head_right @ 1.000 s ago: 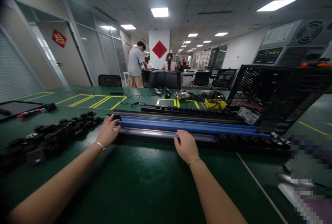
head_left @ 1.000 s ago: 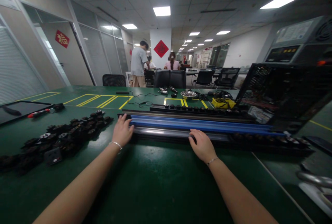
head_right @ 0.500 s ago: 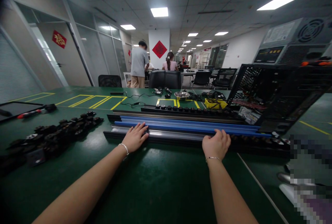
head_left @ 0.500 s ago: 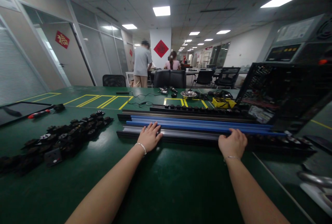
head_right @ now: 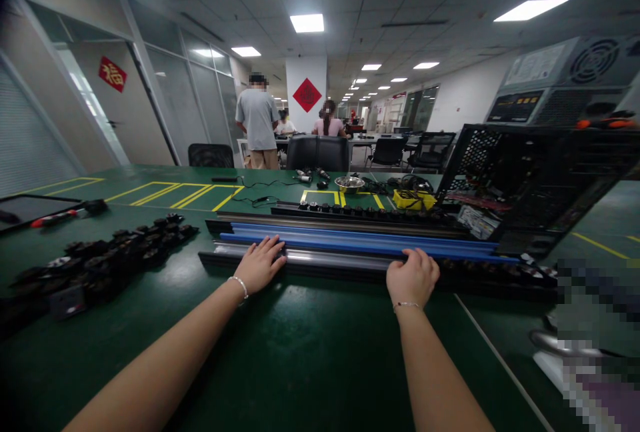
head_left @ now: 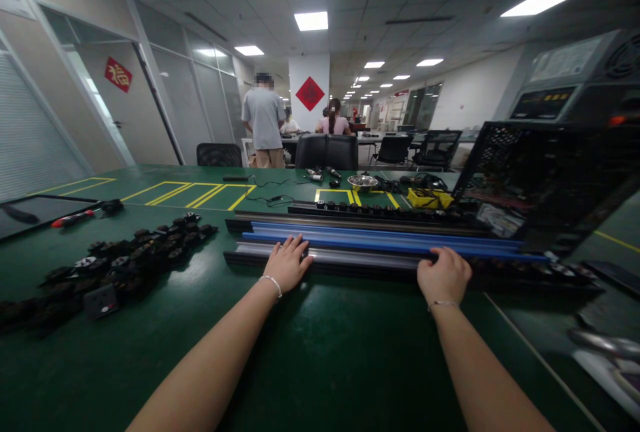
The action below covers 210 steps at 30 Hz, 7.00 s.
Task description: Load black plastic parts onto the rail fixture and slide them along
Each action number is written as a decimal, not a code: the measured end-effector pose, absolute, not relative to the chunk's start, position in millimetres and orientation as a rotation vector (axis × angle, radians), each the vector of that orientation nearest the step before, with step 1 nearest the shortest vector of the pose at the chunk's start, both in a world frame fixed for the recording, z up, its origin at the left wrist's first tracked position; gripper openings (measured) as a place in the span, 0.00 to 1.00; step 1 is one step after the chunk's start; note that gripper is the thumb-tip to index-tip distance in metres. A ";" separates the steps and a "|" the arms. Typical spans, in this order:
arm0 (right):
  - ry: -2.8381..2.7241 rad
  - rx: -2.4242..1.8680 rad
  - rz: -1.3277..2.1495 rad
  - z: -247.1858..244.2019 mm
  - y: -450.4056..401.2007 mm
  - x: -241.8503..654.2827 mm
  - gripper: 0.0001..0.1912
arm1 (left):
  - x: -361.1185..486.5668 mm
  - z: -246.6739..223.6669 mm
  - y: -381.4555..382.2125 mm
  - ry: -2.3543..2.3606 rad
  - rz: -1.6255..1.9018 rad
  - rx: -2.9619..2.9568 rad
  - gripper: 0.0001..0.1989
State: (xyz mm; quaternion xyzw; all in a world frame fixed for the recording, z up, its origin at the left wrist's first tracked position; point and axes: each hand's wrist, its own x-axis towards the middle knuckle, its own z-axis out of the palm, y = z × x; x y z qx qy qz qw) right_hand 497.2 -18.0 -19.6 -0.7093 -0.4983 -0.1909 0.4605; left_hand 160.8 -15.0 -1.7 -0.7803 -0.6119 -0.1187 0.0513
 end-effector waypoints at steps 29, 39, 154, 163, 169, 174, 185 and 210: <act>-1.180 -1.976 -0.350 -5.3 -29.1 493.2 0.21 | 162.2 -0.1 -16.1 -1.877 -0.372 -2.383 0.27; -1.100 -2.138 -0.229 -5.5 -29.6 489.7 0.23 | 162.3 -0.6 -16.0 -1.875 -0.377 -2.377 0.27; -2.048 -1.551 -0.196 -7.4 -33.7 425.3 0.16 | 171.2 -2.8 -25.8 -1.898 -0.508 -2.249 0.23; -2.157 -1.554 -0.156 -5.3 -37.8 421.5 0.18 | 173.2 -2.0 -26.9 -1.884 -0.523 -2.249 0.22; -2.177 -1.553 -0.218 -5.2 -39.1 420.9 0.19 | 180.6 5.9 -35.1 -1.844 -0.515 -2.357 0.17; -2.230 -1.625 -0.276 -8.0 -38.9 419.8 0.23 | 195.8 9.1 -45.4 -1.614 -0.436 -2.551 0.23; -2.252 -1.741 -0.276 -9.4 -37.6 414.9 0.25 | 238.1 2.6 -48.6 -1.679 -0.335 -2.550 0.38; -2.209 -1.755 -0.309 -15.1 -35.9 414.0 0.27 | 252.2 5.4 -45.9 -1.868 -0.322 -2.425 0.31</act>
